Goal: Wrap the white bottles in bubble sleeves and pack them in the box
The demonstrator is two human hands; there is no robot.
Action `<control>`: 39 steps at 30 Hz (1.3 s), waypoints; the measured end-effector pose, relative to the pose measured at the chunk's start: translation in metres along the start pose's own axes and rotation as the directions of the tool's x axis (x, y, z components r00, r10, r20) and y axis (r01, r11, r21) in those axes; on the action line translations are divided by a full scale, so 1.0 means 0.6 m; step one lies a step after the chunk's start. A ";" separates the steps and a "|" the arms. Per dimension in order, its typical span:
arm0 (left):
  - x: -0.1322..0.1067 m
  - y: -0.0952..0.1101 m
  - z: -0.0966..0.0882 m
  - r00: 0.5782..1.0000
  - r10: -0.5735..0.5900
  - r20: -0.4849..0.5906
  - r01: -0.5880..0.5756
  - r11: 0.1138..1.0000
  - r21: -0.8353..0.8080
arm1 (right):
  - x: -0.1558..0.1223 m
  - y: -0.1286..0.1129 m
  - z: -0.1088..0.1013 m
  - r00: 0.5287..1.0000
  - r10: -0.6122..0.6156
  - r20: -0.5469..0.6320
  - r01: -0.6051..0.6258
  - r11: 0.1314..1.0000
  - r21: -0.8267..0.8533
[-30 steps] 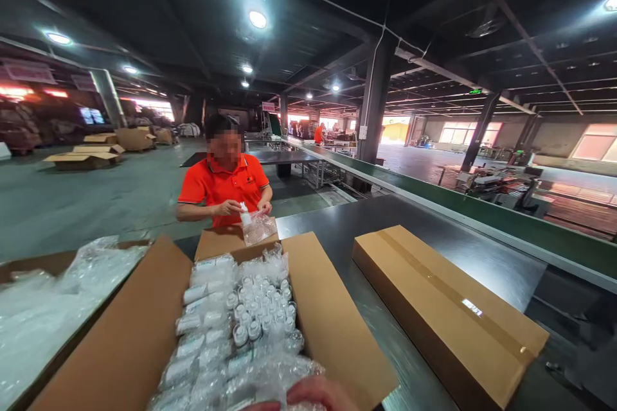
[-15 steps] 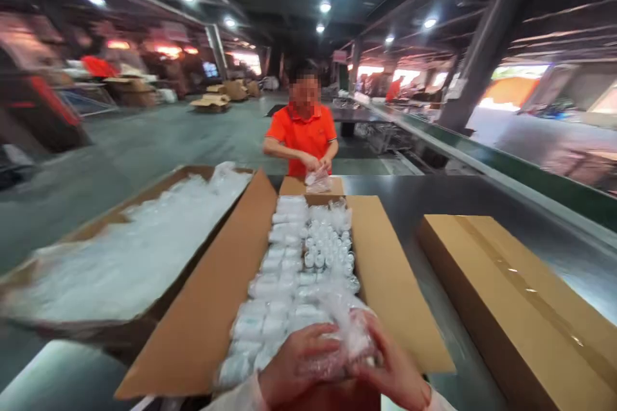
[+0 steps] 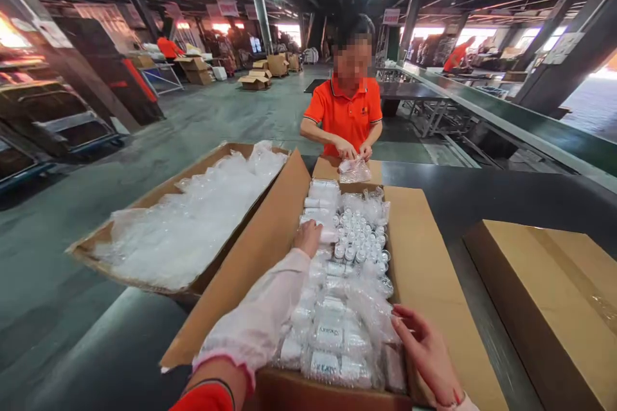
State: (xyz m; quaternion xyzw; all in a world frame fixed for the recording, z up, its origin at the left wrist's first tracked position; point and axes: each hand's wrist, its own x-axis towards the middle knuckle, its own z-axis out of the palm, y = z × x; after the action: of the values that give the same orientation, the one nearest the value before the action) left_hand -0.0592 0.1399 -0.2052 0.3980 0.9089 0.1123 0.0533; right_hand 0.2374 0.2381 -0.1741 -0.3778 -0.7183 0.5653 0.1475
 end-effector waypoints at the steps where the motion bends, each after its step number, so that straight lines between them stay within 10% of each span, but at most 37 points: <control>1: 0.024 -0.017 0.002 0.999 -0.030 0.025 0.030 0.999 0.020 | 0.004 0.005 -0.011 1.000 0.016 -0.006 -0.016 1.000 -0.019; 7: 0.063 -0.008 0.025 0.993 -0.056 0.104 0.048 0.996 0.078 | 0.024 0.045 -0.021 0.997 -0.070 -0.013 0.065 0.972 -0.226; 10: 0.021 0.045 0.042 0.971 0.163 0.176 -0.161 0.987 -0.028 | 0.032 0.055 0.003 0.987 -0.152 0.042 0.155 0.888 -0.432; 14: -0.061 0.101 0.070 0.732 0.640 0.234 -0.493 0.735 -0.466 | 0.040 0.061 0.015 0.992 -0.119 0.042 0.126 0.926 -0.356; 19: -0.099 0.131 0.077 0.917 0.336 0.215 0.033 0.473 -0.880 | 0.045 0.062 -0.027 0.988 -0.073 -0.137 0.053 0.989 -0.140; 24: -0.105 0.145 0.069 0.927 0.141 0.347 0.308 0.237 -0.921 | 0.027 0.049 -0.056 0.998 -0.056 0.008 0.055 0.992 0.115; 27: -0.120 0.148 0.071 0.929 0.101 0.355 0.327 0.221 -0.919 | 0.014 0.049 -0.052 0.990 -0.115 0.084 0.105 0.987 0.121; 32: -0.149 0.152 0.086 0.899 0.238 0.368 0.314 0.237 -0.920 | 0.020 0.061 -0.068 0.982 -0.024 -0.189 0.008 0.997 -0.082; 36: -0.127 0.141 0.108 0.918 0.117 0.379 0.274 0.504 -0.819 | 0.024 0.064 -0.094 0.854 -0.199 -0.481 0.009 0.929 -0.370; 39: -0.073 0.116 0.118 0.982 -0.089 0.167 0.182 0.683 -0.707 | 0.010 0.065 -0.069 0.843 -0.398 -0.362 0.106 0.782 -0.614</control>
State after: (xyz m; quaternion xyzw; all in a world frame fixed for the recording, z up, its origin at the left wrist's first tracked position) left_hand 0.0332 0.1653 -0.2562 0.2830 0.8145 0.4305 0.2669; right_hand 0.2746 0.2740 -0.1982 -0.4273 -0.8406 0.1879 0.2749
